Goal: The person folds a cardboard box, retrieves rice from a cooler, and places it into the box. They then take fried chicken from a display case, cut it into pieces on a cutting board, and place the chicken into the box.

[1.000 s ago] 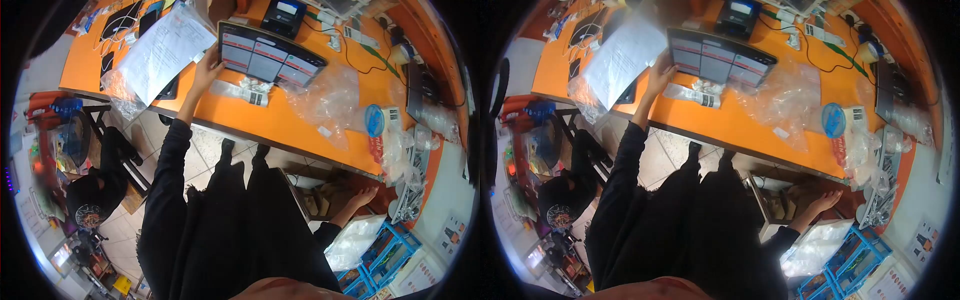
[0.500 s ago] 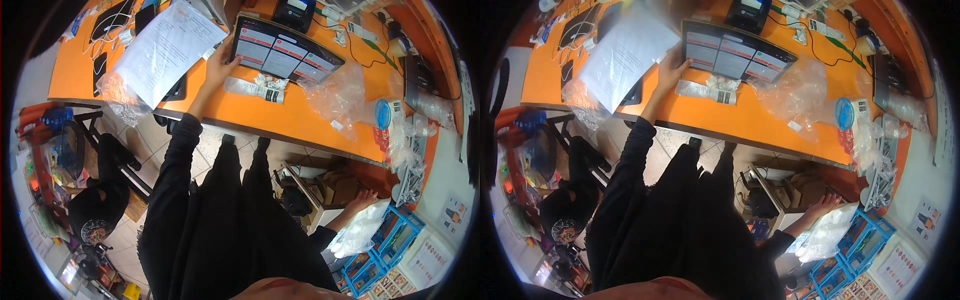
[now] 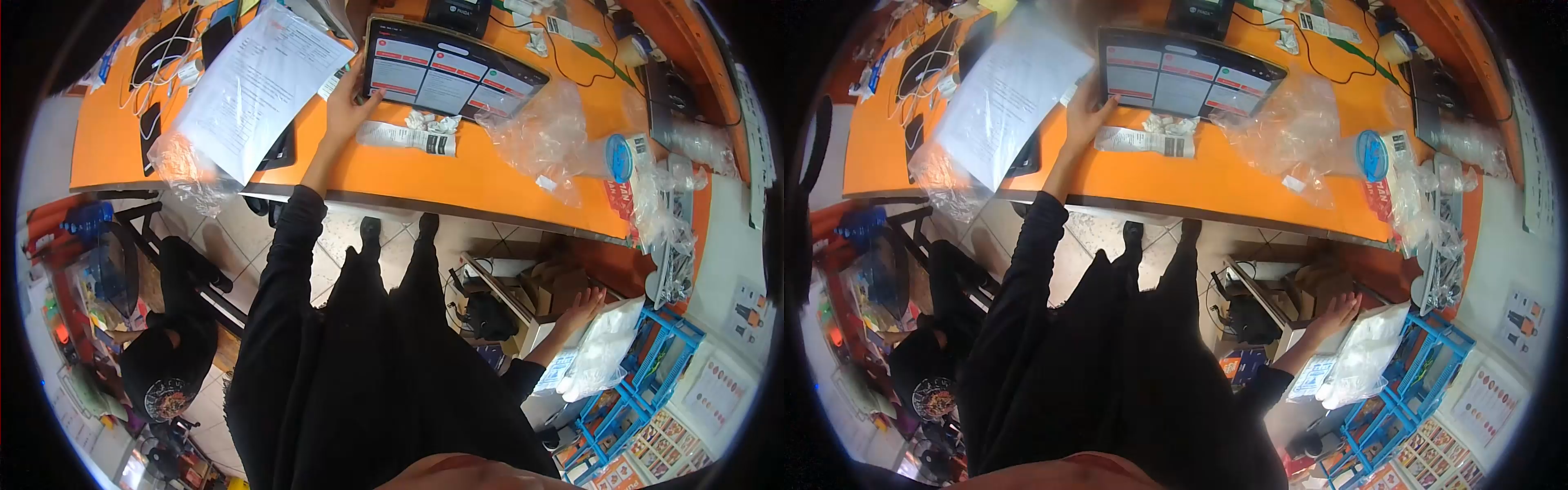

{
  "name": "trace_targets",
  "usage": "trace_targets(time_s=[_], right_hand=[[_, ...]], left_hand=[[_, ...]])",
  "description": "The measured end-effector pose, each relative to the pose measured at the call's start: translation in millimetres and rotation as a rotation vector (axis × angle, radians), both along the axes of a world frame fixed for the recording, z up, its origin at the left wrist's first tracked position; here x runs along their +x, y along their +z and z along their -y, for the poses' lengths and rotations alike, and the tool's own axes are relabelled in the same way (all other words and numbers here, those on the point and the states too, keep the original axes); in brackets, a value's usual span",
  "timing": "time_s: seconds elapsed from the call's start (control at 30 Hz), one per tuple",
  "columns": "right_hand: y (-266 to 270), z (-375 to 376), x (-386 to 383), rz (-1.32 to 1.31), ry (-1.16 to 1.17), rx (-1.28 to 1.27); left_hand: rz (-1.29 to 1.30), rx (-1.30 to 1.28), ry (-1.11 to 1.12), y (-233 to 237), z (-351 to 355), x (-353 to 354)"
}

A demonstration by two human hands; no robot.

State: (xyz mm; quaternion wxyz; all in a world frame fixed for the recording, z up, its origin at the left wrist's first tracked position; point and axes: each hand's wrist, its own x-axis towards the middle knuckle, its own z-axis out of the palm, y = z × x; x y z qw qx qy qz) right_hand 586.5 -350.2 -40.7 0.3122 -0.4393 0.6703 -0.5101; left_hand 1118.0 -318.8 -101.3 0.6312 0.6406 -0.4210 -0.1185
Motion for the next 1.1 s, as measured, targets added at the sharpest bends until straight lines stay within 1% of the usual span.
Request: trace_targets(time_s=[0.07, 0.13, 0.27, 0.33, 0.4, 0.47, 0.53, 0.6, 0.67, 0.73, 0.8, 0.87, 0.93, 1.0, 1.07, 1.1], right_hand=[[0.3, -5.2, 7.6, -0.024, 0.002, 0.026], [-2.6, -8.3, 5.3, -0.047, 0.009, 0.054], [-19.3, -13.7, -4.1, -0.1, 0.083, 0.026], [-22.4, -16.3, -4.9, -0.107, 0.098, 0.019], [-23.4, -18.7, -4.7, -0.27, 0.129, 0.048], [-23.5, -23.3, -1.0, -0.298, 0.156, 0.03], [-20.8, -27.7, 5.1, -0.326, 0.185, 0.011], [-17.2, -30.5, 10.5, -0.408, 0.224, 0.034], [-18.2, -31.4, 11.6, -0.398, 0.235, 0.023], [-20.2, -32.0, 10.9, -0.387, 0.248, 0.014], [-20.2, -30.6, 11.3, -0.438, 0.257, 0.025], [-19.8, -29.3, 17.3, -0.399, 0.271, 0.011], [-19.7, -26.5, 29.3, -0.359, 0.283, -0.004], [-20.0, -18.9, 51.4, -0.305, 0.377, -0.062], [-11.0, -4.7, 89.2, -0.477, 0.506, -0.127], [-2.9, 3.5, 112.6, -0.599, 0.603, -0.23]], left_hand=[[0.004, 0.013, -0.006, 3.4, -0.8, -2.3], [0.048, 0.086, 0.02, 13.7, -4.0, -4.7], [0.083, 0.075, 0.037, 8.7, -1.4, -2.8], [0.055, 0.05, 0.006, 6.9, -1.2, -2.3], [0.006, 0.075, -0.008, 11.0, -3.0, -3.8], [-0.043, 0.099, -0.022, 8.9, -2.8, -3.1], [0.123, 0.074, 0.018, 0.6, 1.0, 2.0], [0.119, 0.108, 0.045, 3.0, 2.6, 2.4], [0.115, 0.141, 0.076, 8.2, 4.7, 3.4], [-0.041, 0.189, 0.114, 15.7, 6.1, 4.1], [-0.049, 0.203, 0.147, 16.4, 8.6, 4.5], [-0.057, 0.213, 0.176, 19.3, 10.6, 3.9], [-0.192, 0.309, 0.169, 24.1, 11.2, 2.9], [-0.17, 0.301, 0.164, 20.8, 12.4, 5.7], [-0.147, 0.294, 0.151, 16.9, 11.8, 6.9], [-0.131, 0.277, 0.138, 17.2, 11.2, 7.2]])
